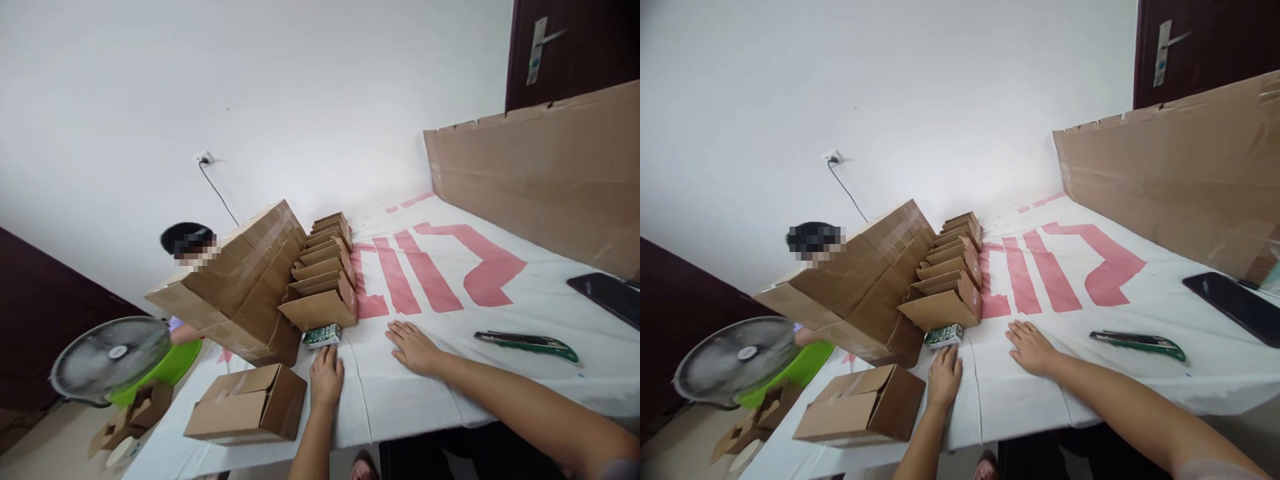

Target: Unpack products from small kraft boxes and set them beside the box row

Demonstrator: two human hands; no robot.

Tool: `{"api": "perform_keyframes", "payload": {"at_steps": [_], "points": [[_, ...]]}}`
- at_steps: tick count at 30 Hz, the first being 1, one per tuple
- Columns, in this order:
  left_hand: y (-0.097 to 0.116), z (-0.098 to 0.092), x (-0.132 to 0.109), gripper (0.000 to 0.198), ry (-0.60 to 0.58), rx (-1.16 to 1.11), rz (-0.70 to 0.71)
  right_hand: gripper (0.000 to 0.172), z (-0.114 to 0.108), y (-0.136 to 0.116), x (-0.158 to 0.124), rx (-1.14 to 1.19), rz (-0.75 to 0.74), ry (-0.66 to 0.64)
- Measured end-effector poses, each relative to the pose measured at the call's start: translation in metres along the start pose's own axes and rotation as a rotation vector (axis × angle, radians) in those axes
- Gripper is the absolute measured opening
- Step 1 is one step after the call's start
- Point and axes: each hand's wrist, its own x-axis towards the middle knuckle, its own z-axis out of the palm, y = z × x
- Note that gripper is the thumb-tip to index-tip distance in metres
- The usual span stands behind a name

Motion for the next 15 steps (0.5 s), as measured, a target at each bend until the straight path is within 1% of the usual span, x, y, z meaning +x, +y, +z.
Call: {"api": "perform_keyframes", "payload": {"at_steps": [3,6,8,9,11,12,14,15], "points": [[0.005,-0.003,-0.001,0.038,-0.004,-0.020,-0.020,0.057,-0.001,0.001,0.000,0.012,-0.005,0.006],[0.018,-0.009,-0.008,0.037,-0.011,-0.054,-0.027,0.056,-0.002,0.001,0.000,0.027,-0.013,0.014],[0.032,-0.020,-0.020,0.034,-0.040,-0.095,0.013,0.056,-0.002,0.001,0.001,0.038,-0.018,0.018],[0.039,-0.028,-0.028,0.032,-0.060,-0.120,0.048,0.056,-0.003,0.001,0.001,0.043,-0.020,0.019],[0.053,-0.054,-0.045,0.031,-0.066,-0.166,0.139,0.056,-0.003,0.001,0.001,0.053,-0.021,0.017],[0.058,-0.071,-0.053,0.030,-0.036,-0.182,0.180,0.056,-0.003,0.001,0.001,0.059,-0.020,0.016],[0.057,-0.113,-0.063,0.022,0.215,-0.175,0.272,0.056,-0.002,0.001,0.002,0.068,-0.016,0.015],[0.050,-0.136,-0.064,0.021,0.323,-0.158,0.264,0.057,-0.002,0.001,0.002,0.073,-0.014,0.015]]}}
